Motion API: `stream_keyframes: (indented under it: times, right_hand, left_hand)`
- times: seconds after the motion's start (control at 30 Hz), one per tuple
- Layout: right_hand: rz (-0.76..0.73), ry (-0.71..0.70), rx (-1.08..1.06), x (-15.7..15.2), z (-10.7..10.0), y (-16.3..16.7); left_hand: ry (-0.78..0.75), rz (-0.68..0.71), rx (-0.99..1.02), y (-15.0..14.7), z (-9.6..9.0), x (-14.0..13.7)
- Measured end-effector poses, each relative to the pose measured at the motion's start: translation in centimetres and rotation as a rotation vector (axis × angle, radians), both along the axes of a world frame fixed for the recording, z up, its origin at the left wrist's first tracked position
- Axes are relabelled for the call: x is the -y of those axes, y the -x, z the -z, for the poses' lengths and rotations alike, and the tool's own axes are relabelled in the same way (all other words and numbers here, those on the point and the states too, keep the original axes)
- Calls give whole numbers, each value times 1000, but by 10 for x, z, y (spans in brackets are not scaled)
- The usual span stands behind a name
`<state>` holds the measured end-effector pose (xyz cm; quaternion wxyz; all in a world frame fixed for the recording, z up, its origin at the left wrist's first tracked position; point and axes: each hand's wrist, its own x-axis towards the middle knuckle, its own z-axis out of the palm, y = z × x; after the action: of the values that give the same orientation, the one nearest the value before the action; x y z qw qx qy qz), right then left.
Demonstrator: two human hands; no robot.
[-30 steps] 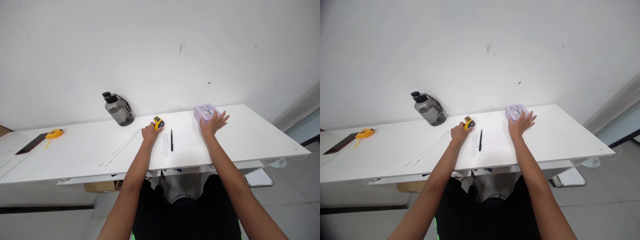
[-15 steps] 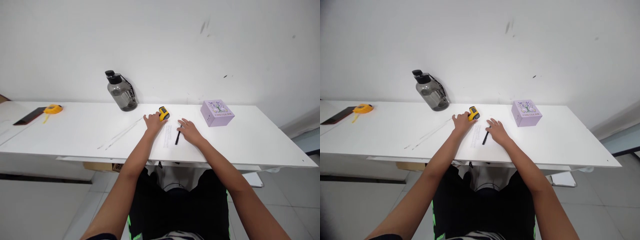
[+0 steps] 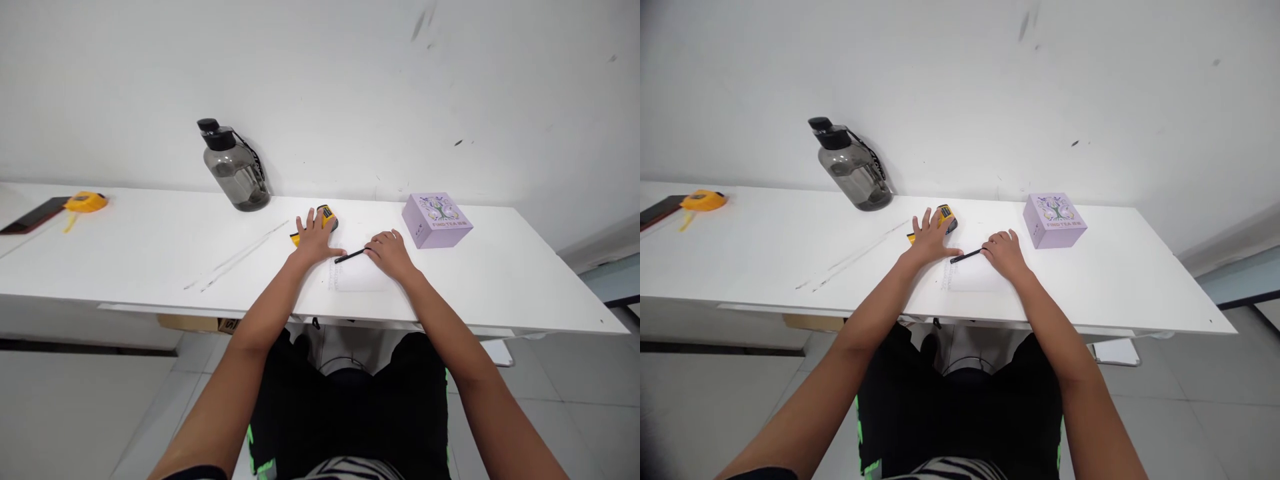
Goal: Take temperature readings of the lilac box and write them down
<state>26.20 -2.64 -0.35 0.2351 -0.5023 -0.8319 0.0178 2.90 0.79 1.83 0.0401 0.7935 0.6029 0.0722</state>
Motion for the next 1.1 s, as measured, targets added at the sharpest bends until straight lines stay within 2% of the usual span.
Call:
stream_keyframes:
  times: [0.07, 0.2, 0.43, 0.5, 0.63, 0.73, 0.9, 1.0, 1.1]
  right_hand:
    - [-26, 54, -117, 2, -5, -7]
    - [16, 345, -459, 6, -13, -19]
    - [149, 545, -818, 6, -22, -20]
    - [150, 542, -962, 3, -23, -20]
    - [138, 426, -1210, -2, -18, -15]
    - [104, 422, -1193, -2, -9, -3]
    - [-58, 566, -1012, 8, 1, 22]
    - [-103, 652, -886, 16, 0, 30]
    - [-149, 675, -789, 21, -5, 32]
  left_hand:
    - [-18, 7, -14, -1, 3, -1]
    - [-17, 24, -51, -1, 3, 0]
    - [19, 5, -30, -1, 0, 1]
    - [28, 2, -23, -2, 0, 1]
    - [-11, -7, -1, -4, 3, 1]
    - [-62, -10, 9, -8, 8, 1]
    - [-99, -19, 16, -12, 12, 0]
    - [-90, -7, 30, -12, 12, 1]
    - [-81, -2, 41, -12, 9, 2]
